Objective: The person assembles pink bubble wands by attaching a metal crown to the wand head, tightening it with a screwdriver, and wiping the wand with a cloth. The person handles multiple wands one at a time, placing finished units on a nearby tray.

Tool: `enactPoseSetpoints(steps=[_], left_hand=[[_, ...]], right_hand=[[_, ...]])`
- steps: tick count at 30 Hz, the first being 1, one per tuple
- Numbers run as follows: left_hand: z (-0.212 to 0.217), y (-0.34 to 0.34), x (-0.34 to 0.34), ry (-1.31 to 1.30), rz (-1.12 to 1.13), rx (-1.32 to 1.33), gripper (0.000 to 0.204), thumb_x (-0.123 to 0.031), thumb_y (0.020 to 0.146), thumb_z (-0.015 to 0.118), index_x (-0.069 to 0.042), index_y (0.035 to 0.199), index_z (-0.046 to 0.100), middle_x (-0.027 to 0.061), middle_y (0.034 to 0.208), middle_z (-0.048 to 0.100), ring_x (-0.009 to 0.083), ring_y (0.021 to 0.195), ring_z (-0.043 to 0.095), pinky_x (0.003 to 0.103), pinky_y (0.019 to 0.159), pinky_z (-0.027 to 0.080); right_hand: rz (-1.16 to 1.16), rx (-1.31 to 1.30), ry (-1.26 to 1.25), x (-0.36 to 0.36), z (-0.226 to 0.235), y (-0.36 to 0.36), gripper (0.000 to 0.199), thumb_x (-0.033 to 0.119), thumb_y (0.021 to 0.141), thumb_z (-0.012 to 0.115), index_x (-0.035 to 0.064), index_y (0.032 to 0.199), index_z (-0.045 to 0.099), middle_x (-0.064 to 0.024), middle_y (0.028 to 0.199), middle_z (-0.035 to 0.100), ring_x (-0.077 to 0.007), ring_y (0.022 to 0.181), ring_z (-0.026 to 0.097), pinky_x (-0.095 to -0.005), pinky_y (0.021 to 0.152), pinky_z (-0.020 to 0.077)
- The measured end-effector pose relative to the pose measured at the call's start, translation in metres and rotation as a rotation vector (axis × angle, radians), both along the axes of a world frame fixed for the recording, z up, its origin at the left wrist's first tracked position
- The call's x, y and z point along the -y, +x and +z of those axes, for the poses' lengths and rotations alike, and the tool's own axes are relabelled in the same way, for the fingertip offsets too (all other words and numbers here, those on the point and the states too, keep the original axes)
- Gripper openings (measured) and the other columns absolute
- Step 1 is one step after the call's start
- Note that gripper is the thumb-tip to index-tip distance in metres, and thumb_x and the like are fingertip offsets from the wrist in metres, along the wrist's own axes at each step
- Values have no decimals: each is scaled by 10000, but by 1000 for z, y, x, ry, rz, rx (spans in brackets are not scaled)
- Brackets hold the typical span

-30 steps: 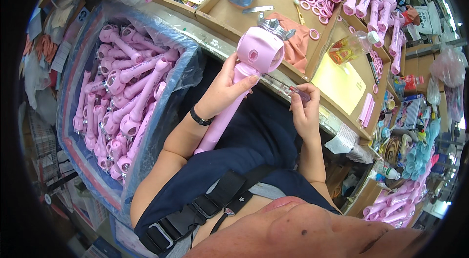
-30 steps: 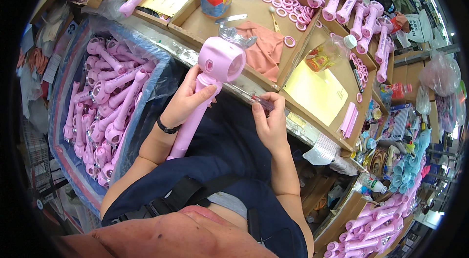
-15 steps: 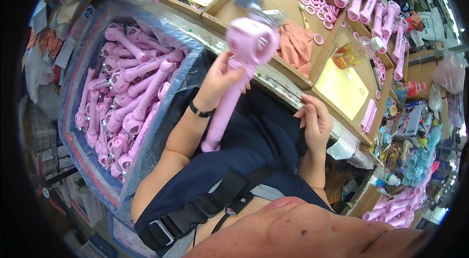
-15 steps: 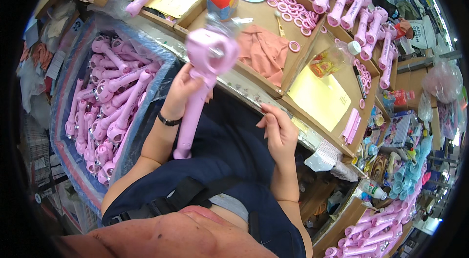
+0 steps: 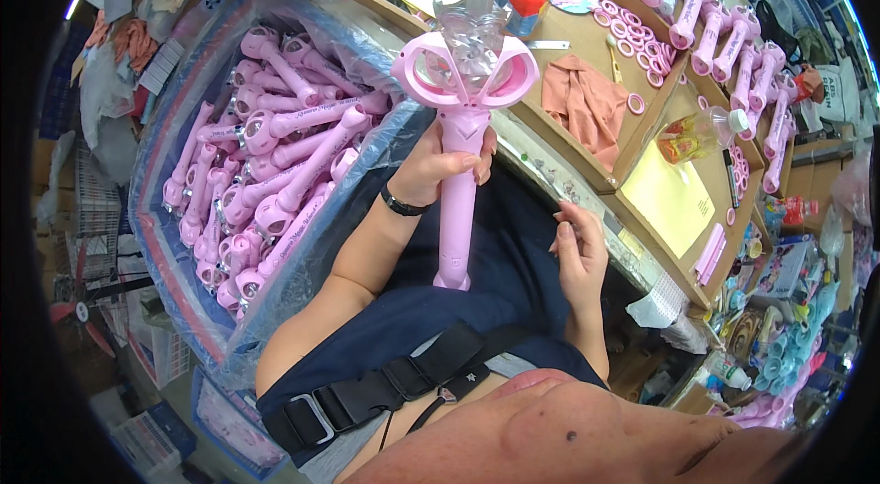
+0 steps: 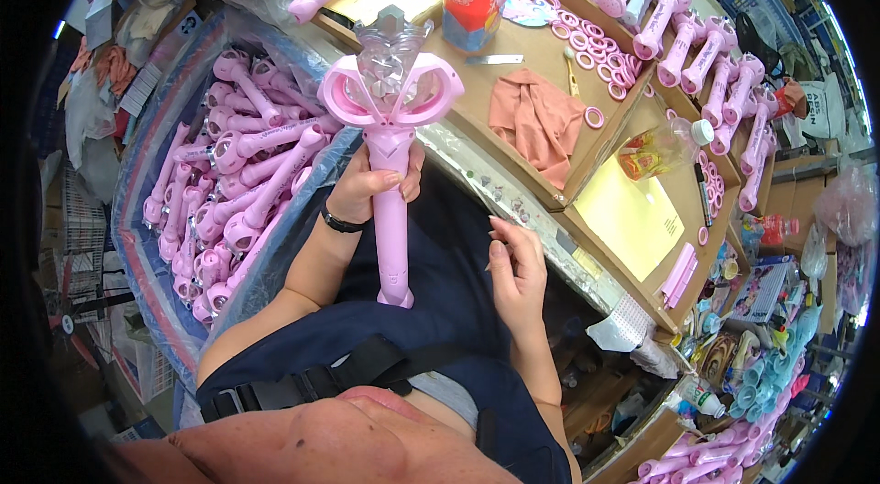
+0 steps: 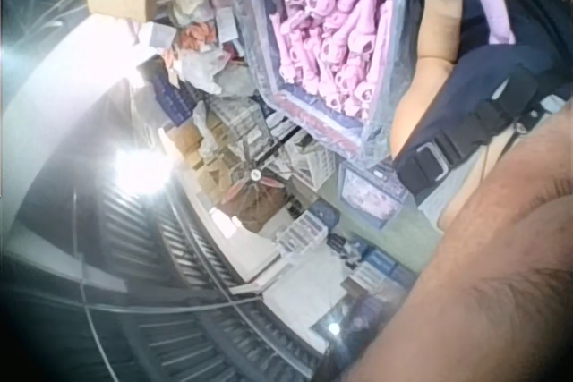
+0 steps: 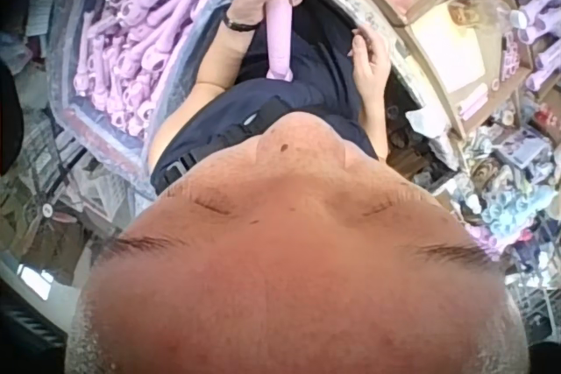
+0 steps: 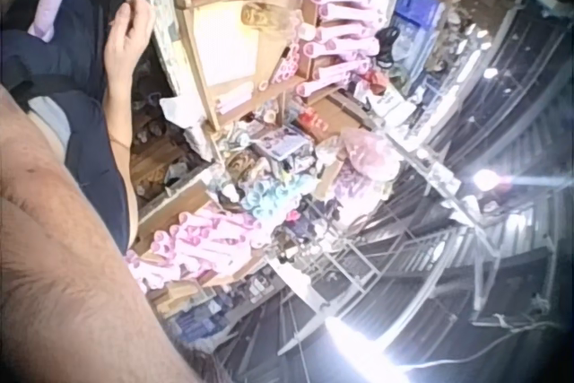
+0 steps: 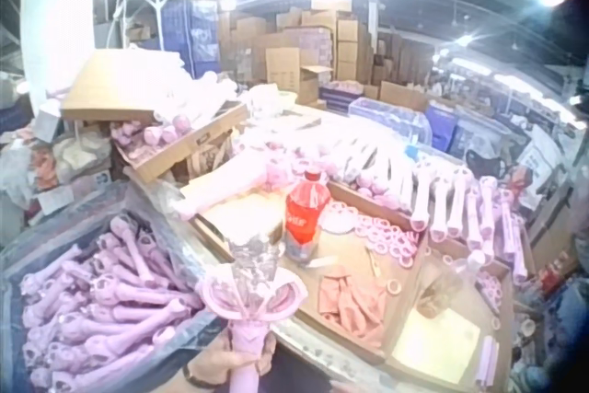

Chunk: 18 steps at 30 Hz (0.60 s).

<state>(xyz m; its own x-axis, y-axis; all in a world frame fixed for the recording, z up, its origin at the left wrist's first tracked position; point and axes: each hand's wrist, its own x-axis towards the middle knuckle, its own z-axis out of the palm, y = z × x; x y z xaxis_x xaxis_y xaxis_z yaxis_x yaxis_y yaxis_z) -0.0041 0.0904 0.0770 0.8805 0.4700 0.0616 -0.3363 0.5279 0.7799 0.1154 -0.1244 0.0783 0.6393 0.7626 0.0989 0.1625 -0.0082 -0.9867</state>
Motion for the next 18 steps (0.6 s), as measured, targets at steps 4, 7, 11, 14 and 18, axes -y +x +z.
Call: enactPoseSetpoints(steps=[4,7,11,14,18], left_hand=[[3,-1,1,-30,-44,50,424,-186,715,694,8,1029,487,76,900,511,118,657,539,268,567,423],[4,0,5,-40,17,51,414,-167,715,677,6,1040,488,78,895,513,119,656,535,270,561,415],[8,10,4,8,52,76,496,-380,817,622,11,1102,507,113,952,574,151,687,569,278,584,449],[17,21,-12,119,126,195,733,-610,828,542,-8,1238,467,139,1052,617,175,781,618,286,684,502],[25,30,-21,17,341,119,773,-665,846,408,-16,1262,457,132,1071,612,198,828,635,333,764,526]], right_hand=[[85,-36,-70,1,-11,-10,264,37,890,552,24,1151,593,-67,994,523,-81,684,527,-196,612,443],[249,-284,-114,-5,-24,-25,426,77,837,632,41,1246,520,-92,1098,469,-120,828,566,-231,739,472],[491,-265,-114,-22,-47,-60,636,174,727,769,29,1264,462,-122,1191,389,-216,976,531,-310,839,467],[487,-320,-220,-29,-60,-68,488,160,719,713,10,1134,505,-123,1026,475,-212,919,514,-302,798,437],[365,51,-150,-28,-58,-56,422,84,729,670,25,1113,505,-27,878,515,-105,726,535,-248,652,455]])
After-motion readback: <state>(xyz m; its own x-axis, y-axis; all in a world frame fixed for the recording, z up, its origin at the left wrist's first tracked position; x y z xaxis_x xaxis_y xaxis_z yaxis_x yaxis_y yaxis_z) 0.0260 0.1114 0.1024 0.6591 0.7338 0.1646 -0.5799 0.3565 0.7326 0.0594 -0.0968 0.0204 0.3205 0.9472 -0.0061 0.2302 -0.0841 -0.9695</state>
